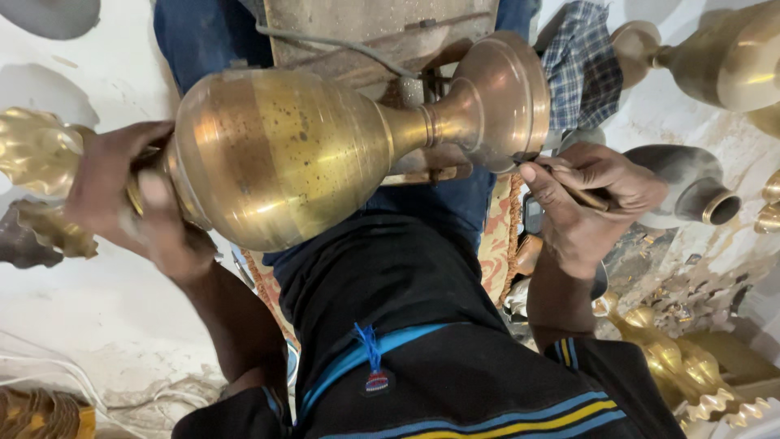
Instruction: The person sits on the floor holding a large brass vase on their lap and scrapes its surface with a small hand scraper, rotating the vase to work different areas. They briefly wipe the vase with a cloth and continue scraping the body and neck.
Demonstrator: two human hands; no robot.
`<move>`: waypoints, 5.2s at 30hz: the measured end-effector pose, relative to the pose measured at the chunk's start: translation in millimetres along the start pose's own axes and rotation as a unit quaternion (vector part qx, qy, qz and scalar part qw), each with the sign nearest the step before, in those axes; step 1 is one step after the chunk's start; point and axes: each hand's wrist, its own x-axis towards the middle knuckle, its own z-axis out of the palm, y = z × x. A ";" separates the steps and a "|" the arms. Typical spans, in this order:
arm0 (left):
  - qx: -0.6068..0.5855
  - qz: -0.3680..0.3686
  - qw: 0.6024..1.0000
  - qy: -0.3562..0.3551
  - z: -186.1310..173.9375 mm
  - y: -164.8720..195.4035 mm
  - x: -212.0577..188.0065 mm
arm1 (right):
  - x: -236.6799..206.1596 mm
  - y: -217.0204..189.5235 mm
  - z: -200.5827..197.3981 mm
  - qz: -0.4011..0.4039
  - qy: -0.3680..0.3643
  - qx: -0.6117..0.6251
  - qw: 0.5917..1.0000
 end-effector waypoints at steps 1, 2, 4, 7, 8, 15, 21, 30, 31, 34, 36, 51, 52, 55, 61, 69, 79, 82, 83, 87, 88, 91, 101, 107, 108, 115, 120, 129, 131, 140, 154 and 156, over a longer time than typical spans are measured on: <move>-0.022 0.062 0.998 0.010 4.1 -6.7 1.0 | 0.1 1.1 0.8 -0.003 0.010 0.012 1.000; -0.018 0.089 0.995 0.044 9.0 -11.5 -1.3 | -0.7 1.8 1.6 -0.001 0.024 0.024 0.999; -0.017 0.108 0.990 0.093 15.3 -20.2 -5.9 | -1.3 2.2 1.5 0.001 0.028 0.020 0.999; -0.021 0.108 0.986 0.127 19.2 -30.7 -7.7 | 0.2 1.6 -1.4 -0.004 0.009 -0.011 1.000; -0.019 0.119 0.985 0.126 18.9 -33.0 -7.6 | 0.0 1.0 -2.0 -0.003 0.011 -0.020 1.000; -0.016 0.001 0.997 0.071 9.2 -25.8 -23.0 | 4.3 -0.1 -3.3 -0.007 -0.011 -0.001 1.000; 0.076 -0.105 0.991 0.021 -5.7 -8.7 -28.8 | 7.5 -2.1 -3.7 -0.023 -0.025 -0.048 0.998; 0.008 0.410 0.884 0.224 29.2 -63.6 5.7 | 4.4 -5.5 -2.9 -0.006 -0.017 -0.027 0.999; -0.015 0.366 0.907 0.209 29.3 -70.4 2.4 | 4.3 -5.9 -2.8 -0.005 -0.017 -0.028 0.999; -0.092 0.236 0.953 0.166 27.3 -80.7 -7.2 | 5.4 -5.7 -2.3 -0.018 -0.016 -0.032 0.999; -0.138 0.136 0.972 0.129 19.9 -70.3 -18.1 | 6.6 -5.5 -2.0 -0.013 -0.018 -0.018 1.000; -0.057 0.129 0.985 0.098 11.6 -36.4 -12.9 | 4.6 -4.5 -3.5 -0.011 -0.017 -0.037 0.999; -0.054 0.145 0.983 0.098 13.2 -42.8 -13.9 | 4.9 -3.9 -3.5 -0.011 -0.016 -0.028 0.999; -0.042 0.198 0.974 0.104 17.0 -52.0 -13.0 | 6.5 -2.9 -3.3 -0.020 -0.026 -0.017 0.999; -0.017 0.038 0.997 0.067 10.0 -19.4 -12.9 | 7.0 -5.5 -3.4 -0.018 -0.031 -0.016 0.999; 0.006 -0.112 0.993 -0.042 -17.1 -9.5 -18.6 | 1.7 -6.9 3.2 -0.005 0.001 -0.035 0.999; -0.009 0.336 0.931 0.143 22.6 -46.5 5.4 | 2.7 -6.3 1.6 -0.012 -0.008 -0.039 0.999; -0.020 0.148 0.986 0.079 12.4 -25.2 -8.0 | 2.7 -8.5 1.8 -0.014 -0.020 -0.039 0.999; -0.009 0.068 0.996 0.062 7.0 -16.9 -12.4 | 3.4 -8.9 2.2 -0.017 -0.022 -0.047 0.999; 0.035 -0.204 0.978 -0.020 -14.0 14.1 -17.7 | 3.1 -10.7 5.2 -0.007 -0.003 -0.050 0.999; 0.046 -0.230 0.971 -0.035 -16.4 18.5 -15.0 | 2.9 -10.4 6.3 -0.008 0.000 -0.046 0.999; 0.046 -0.116 0.992 -0.019 -10.9 15.5 -2.5 | 3.4 -10.2 7.3 -0.010 -0.001 -0.040 0.999; 0.006 0.369 0.919 0.138 16.8 -64.0 1.8 | 4.6 -9.8 5.5 -0.020 -0.003 -0.066 0.998; 0.005 -0.043 0.998 0.048 0.7 -8.2 -16.5 | 7.2 -8.9 2.2 -0.027 -0.017 -0.041 0.999; 0.022 -0.133 0.991 0.020 -6.1 3.3 -18.6 | 7.4 -8.7 1.5 -0.023 -0.015 -0.038 0.999; 0.011 -0.080 0.996 -0.031 -14.2 4.4 -4.7 | 8.8 -6.3 0.4 -0.016 -0.019 -0.016 1.000; -0.060 0.110 0.985 0.120 17.5 -29.6 -15.7 | 7.2 -7.9 0.8 -0.003 -0.012 -0.025 1.000; -0.064 0.005 0.992 0.106 13.9 -10.7 -6.7 | 8.8 -9.4 1.5 -0.006 -0.012 -0.023 1.000; -0.003 -0.152 0.988 0.037 1.4 8.9 -9.3 | 9.3 -10.9 0.8 -0.009 -0.016 -0.038 0.999; -0.019 -0.020 0.999 0.017 -3.5 -6.9 -1.5 | 10.2 -9.8 2.9 -0.004 -0.010 -0.025 1.000; -0.005 -0.176 0.984 0.025 4.2 21.3 -4.5 | 3.3 -7.9 -2.9 -0.004 -0.020 -0.051 0.999; 0.015 -0.255 0.967 0.017 -1.4 30.8 -5.3 | 1.2 -7.6 -1.2 0.014 0.001 -0.023 1.000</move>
